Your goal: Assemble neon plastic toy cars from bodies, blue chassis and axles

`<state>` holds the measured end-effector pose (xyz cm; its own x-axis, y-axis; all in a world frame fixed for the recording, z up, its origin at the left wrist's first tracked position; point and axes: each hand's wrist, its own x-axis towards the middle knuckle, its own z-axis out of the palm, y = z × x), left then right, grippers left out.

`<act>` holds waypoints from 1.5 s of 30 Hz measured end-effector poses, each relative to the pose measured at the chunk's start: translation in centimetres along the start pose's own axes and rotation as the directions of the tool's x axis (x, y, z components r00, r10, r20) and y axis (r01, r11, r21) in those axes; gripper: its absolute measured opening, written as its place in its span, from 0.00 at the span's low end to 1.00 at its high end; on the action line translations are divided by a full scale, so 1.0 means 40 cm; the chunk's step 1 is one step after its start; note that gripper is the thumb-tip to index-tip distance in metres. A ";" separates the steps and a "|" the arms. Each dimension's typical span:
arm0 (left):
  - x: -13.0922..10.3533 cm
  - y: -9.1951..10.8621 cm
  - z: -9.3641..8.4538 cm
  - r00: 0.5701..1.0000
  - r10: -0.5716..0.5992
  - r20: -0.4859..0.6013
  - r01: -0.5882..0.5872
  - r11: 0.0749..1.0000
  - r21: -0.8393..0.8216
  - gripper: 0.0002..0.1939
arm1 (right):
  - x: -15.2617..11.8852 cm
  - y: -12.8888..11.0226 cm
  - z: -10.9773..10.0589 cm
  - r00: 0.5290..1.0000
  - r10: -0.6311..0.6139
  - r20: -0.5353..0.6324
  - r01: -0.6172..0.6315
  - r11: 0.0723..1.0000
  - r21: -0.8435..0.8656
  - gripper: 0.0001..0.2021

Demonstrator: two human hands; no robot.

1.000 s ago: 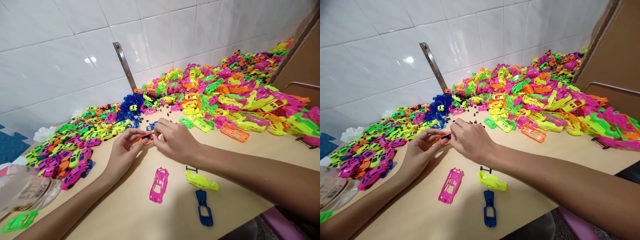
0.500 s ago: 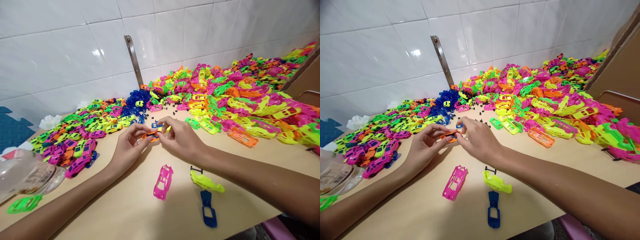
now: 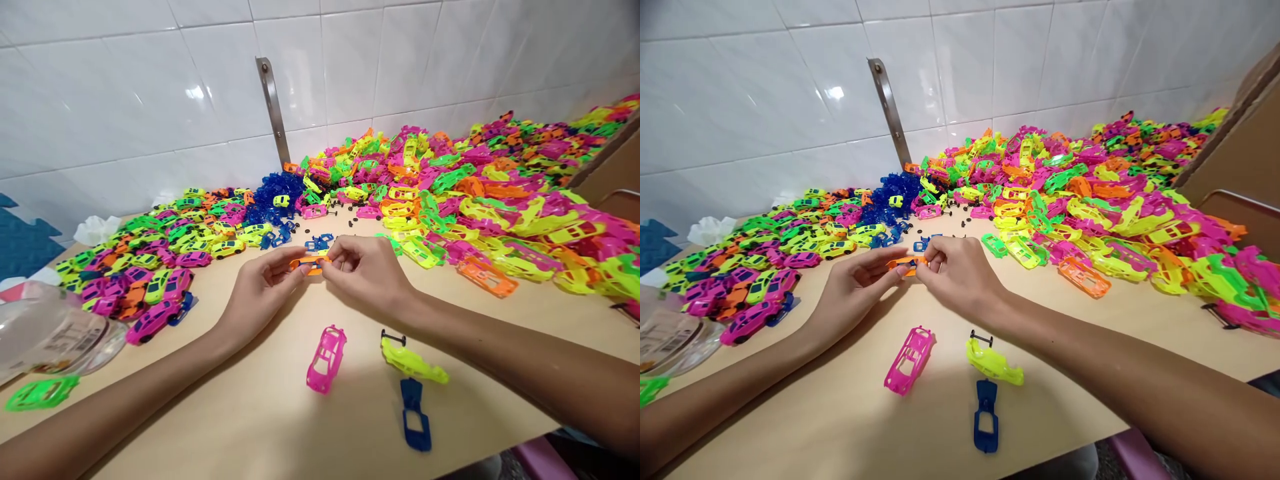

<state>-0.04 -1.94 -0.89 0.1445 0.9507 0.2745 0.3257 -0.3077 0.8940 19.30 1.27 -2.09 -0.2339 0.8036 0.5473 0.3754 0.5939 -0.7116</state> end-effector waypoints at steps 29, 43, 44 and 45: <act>0.005 0.015 0.001 1.000 0.005 -0.009 -0.005 1.000 0.017 0.15 | 0.016 0.010 -0.003 0.989 0.120 0.085 -0.125 0.990 0.065 0.11; 0.021 -0.008 -0.014 0.994 -0.080 -0.080 0.077 0.996 -0.040 0.21 | 0.064 0.018 -0.078 0.994 0.085 0.075 -0.088 0.996 0.034 0.25; 0.023 -0.008 -0.015 0.990 -0.098 -0.099 0.094 0.995 -0.041 0.21 | 0.072 0.028 -0.090 0.997 0.058 0.053 -0.056 0.998 -0.022 0.22; 0.024 -0.009 -0.015 0.987 -0.114 -0.113 0.109 0.993 -0.045 0.21 | 0.079 0.039 -0.101 0.998 0.029 0.050 -0.024 0.995 -0.095 0.17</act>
<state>-0.58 -0.91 -0.72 -0.0002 0.9778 0.2093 0.2973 -0.1998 0.9336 22.79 4.58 0.30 -0.2676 0.8213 0.5039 0.4645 0.5682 -0.6793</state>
